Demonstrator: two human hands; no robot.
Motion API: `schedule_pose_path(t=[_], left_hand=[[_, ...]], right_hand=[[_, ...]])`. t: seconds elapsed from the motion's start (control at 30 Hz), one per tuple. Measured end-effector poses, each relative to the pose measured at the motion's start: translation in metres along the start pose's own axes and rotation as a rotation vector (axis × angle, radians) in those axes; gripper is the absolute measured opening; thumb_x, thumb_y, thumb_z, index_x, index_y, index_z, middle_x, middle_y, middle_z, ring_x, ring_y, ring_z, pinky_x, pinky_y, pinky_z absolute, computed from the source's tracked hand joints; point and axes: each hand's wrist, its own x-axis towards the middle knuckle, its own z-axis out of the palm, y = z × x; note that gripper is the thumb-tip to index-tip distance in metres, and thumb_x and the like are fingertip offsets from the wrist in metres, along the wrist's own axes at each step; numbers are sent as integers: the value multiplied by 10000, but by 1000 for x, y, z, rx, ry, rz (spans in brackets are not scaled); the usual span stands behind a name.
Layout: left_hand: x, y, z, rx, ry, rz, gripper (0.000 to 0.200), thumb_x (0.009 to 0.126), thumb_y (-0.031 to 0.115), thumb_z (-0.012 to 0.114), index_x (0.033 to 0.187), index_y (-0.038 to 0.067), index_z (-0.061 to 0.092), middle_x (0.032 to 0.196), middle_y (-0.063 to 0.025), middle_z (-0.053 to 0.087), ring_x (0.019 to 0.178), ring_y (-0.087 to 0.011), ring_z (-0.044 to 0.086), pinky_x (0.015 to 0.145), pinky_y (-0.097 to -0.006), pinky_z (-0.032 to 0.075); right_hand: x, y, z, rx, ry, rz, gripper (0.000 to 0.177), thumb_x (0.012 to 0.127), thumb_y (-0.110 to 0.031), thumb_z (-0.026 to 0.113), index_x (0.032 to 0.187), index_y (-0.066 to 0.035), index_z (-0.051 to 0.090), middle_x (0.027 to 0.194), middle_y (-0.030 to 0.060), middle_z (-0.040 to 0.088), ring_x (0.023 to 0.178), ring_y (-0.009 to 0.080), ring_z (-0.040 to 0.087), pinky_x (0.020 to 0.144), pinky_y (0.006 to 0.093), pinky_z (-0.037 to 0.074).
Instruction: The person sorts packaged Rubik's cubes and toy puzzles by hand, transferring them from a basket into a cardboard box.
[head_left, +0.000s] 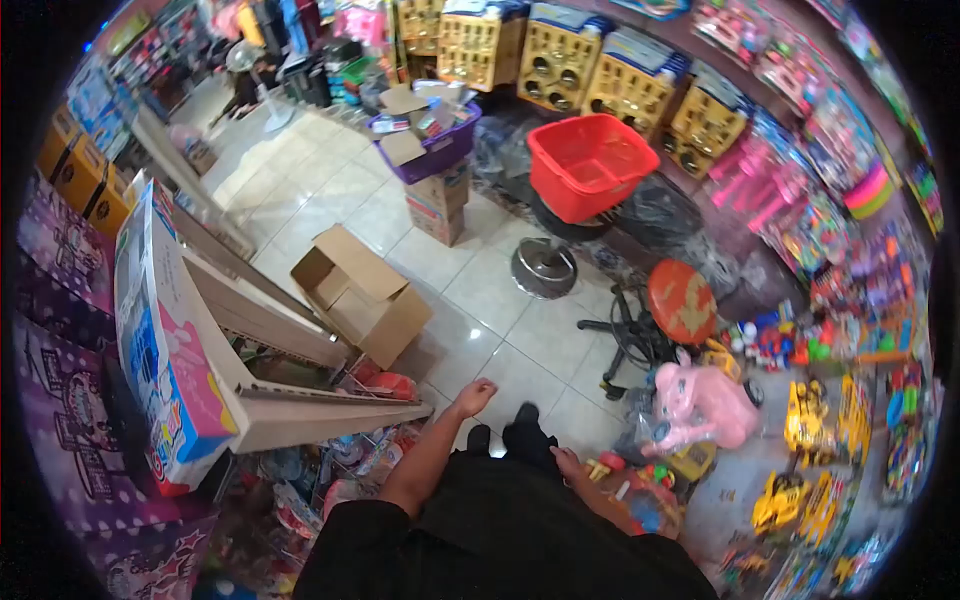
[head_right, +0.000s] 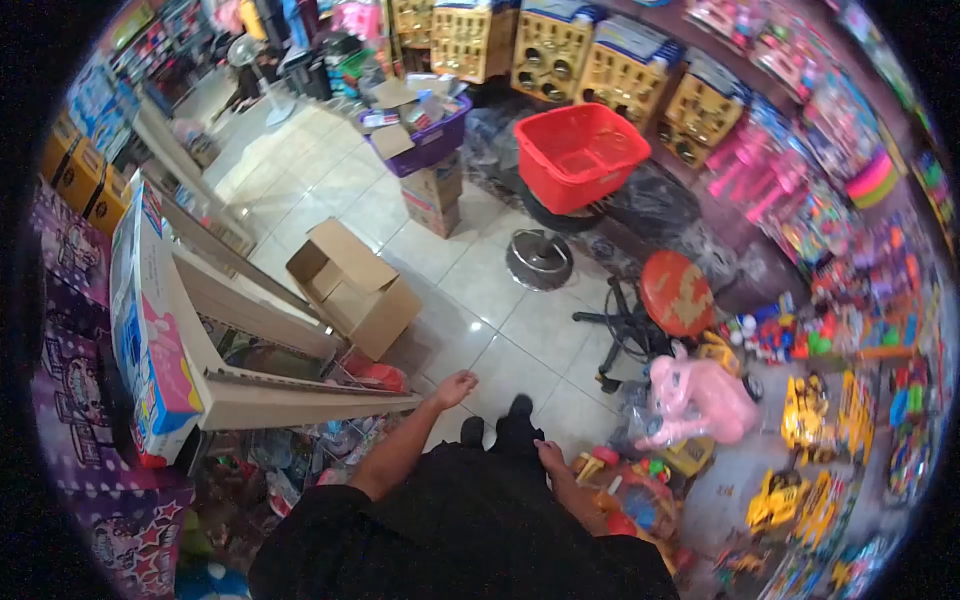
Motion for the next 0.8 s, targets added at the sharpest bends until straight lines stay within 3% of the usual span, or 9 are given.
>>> schedule_pose_path(t=[0.07,0.17,0.2,0.27,0.33,0.43,0.53,0.67,0.8], left_hand=[[-19,21,21,-139,-16,6,454,854,415,615,1123,48,616,1014,-142,661,953,-216,617,880,-332,461],[47,-21,-36,48,67,-98,482,875,450,546,1112,37,620,1005,-162,665,964,-274,624,890,-364,464],[38,1,-46,577,57,-86,540,871,483,490,1158,42,609,1089,-185,647,1042,-325,603,921,-397,452],[45,-6,-74,793,-255,-430,589,851,503,471,1209,50,589,1180,-191,611,1128,-354,556,957,-410,432],[33,-5,-99,776,-219,-551,585,831,491,496,1212,59,597,1184,-209,606,1134,-343,561,960,-404,432],[33,1,-111,527,288,-470,532,833,467,508,1137,50,637,1107,-211,639,1071,-331,601,938,-390,451],[32,17,-110,-43,665,-445,463,837,423,531,1062,37,655,1037,-202,660,1003,-319,629,896,-379,469],[21,44,-85,-90,910,-433,394,831,362,565,1009,20,648,973,-183,672,945,-317,642,845,-377,481],[27,8,-114,-165,1054,-556,361,825,332,575,983,16,652,945,-181,673,925,-318,644,828,-380,483]], right_hand=[[17,11,-13,-83,-2,-41,519,870,-412,595,1130,36,611,1059,145,655,980,207,593,880,361,442],[113,-81,-2,-326,-46,-104,515,883,-425,562,1043,62,620,1014,140,656,949,222,598,855,364,447],[96,-128,-23,-197,-98,-93,513,884,-440,547,1005,52,626,1015,141,655,953,238,600,851,362,445],[113,-179,-42,-291,-113,-116,496,879,-441,551,1027,26,628,985,121,652,913,236,599,822,367,454],[144,-218,-49,-254,-178,-35,450,869,-428,562,1052,-22,624,901,86,627,811,217,576,735,371,476],[201,-271,-58,-359,-174,-9,408,865,-402,569,1054,-44,619,865,63,601,765,195,550,672,364,481],[273,-309,-66,-706,-235,-243,336,842,-368,601,974,-61,631,775,70,590,692,178,557,585,360,480],[328,-387,-20,-936,-275,-447,330,828,-365,616,936,-54,641,733,88,593,647,198,571,547,369,485],[321,-455,64,-990,-368,-648,342,828,-346,626,987,-44,653,899,116,680,842,225,636,763,334,502]])
